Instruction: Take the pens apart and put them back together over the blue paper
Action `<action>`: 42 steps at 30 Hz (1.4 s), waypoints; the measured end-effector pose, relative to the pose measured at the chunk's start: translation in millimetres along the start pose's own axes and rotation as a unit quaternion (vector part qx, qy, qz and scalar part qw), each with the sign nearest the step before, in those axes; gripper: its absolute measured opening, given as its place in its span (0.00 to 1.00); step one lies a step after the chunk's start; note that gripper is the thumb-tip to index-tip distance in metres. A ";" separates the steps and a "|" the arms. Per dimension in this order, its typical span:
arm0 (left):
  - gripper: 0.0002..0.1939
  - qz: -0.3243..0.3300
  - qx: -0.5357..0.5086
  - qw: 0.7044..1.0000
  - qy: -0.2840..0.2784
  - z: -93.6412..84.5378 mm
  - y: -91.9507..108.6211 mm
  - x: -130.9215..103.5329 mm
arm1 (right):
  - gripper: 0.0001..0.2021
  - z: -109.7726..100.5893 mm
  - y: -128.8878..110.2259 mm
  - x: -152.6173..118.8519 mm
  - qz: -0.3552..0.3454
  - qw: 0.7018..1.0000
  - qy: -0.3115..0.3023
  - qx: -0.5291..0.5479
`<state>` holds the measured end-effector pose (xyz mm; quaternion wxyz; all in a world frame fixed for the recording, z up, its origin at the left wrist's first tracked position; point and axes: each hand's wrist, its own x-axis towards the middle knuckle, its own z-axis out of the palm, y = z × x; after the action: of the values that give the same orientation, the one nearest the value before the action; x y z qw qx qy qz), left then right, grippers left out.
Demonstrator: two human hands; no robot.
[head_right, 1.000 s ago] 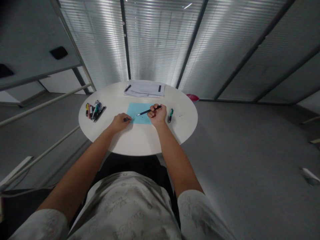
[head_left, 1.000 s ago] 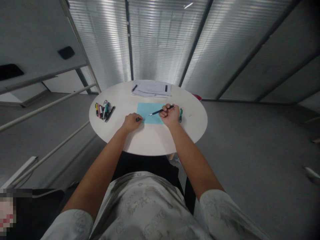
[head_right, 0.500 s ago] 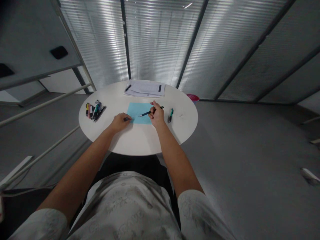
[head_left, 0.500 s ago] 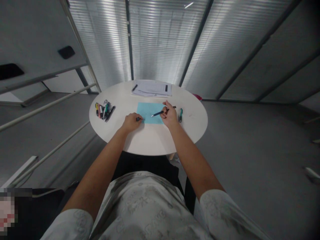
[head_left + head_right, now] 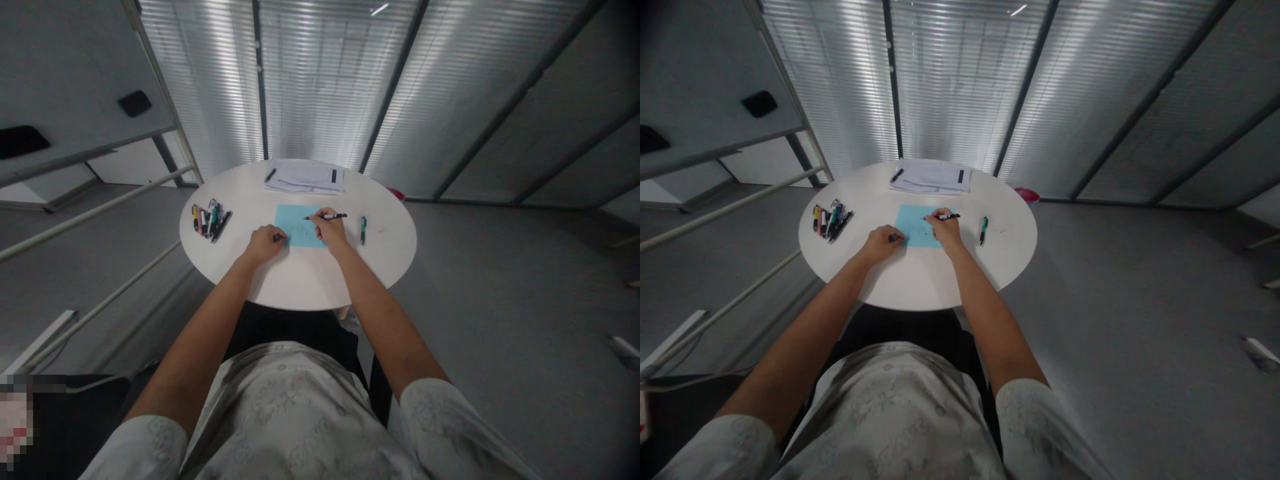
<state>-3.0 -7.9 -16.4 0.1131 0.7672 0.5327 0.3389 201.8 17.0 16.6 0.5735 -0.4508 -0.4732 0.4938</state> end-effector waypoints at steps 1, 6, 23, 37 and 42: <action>0.11 0.000 0.000 1.000 0.000 0.0 0.0 0.0 | 0.12 0.9 1.9 -0.7 -0.012 1.000 0.004 -0.014; 0.12 -0.009 -0.003 1.000 -0.007 -1.2 2.1 -0.4 | 0.04 0.1 8.3 -6.3 -0.011 0.993 -0.072 -0.089; 0.10 -0.029 -0.052 0.998 0.000 -2.3 5.8 -0.7 | 0.10 -2.1 16.0 -11.4 -0.036 0.975 -0.102 -0.193; 0.14 -0.035 0.056 0.996 -0.052 -7.0 10.1 -0.1 | 0.13 -6.6 4.4 -6.4 -0.076 0.903 -0.038 -0.421; 0.14 -0.031 0.050 0.997 -0.047 -4.5 6.9 0.0 | 0.12 -8.0 7.6 -5.3 -0.074 0.909 -0.045 -0.407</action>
<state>-0.8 -11.5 -9.4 0.1100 0.7698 0.5668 0.2721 208.3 12.2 7.5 0.3531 -0.5866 -0.6903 0.2339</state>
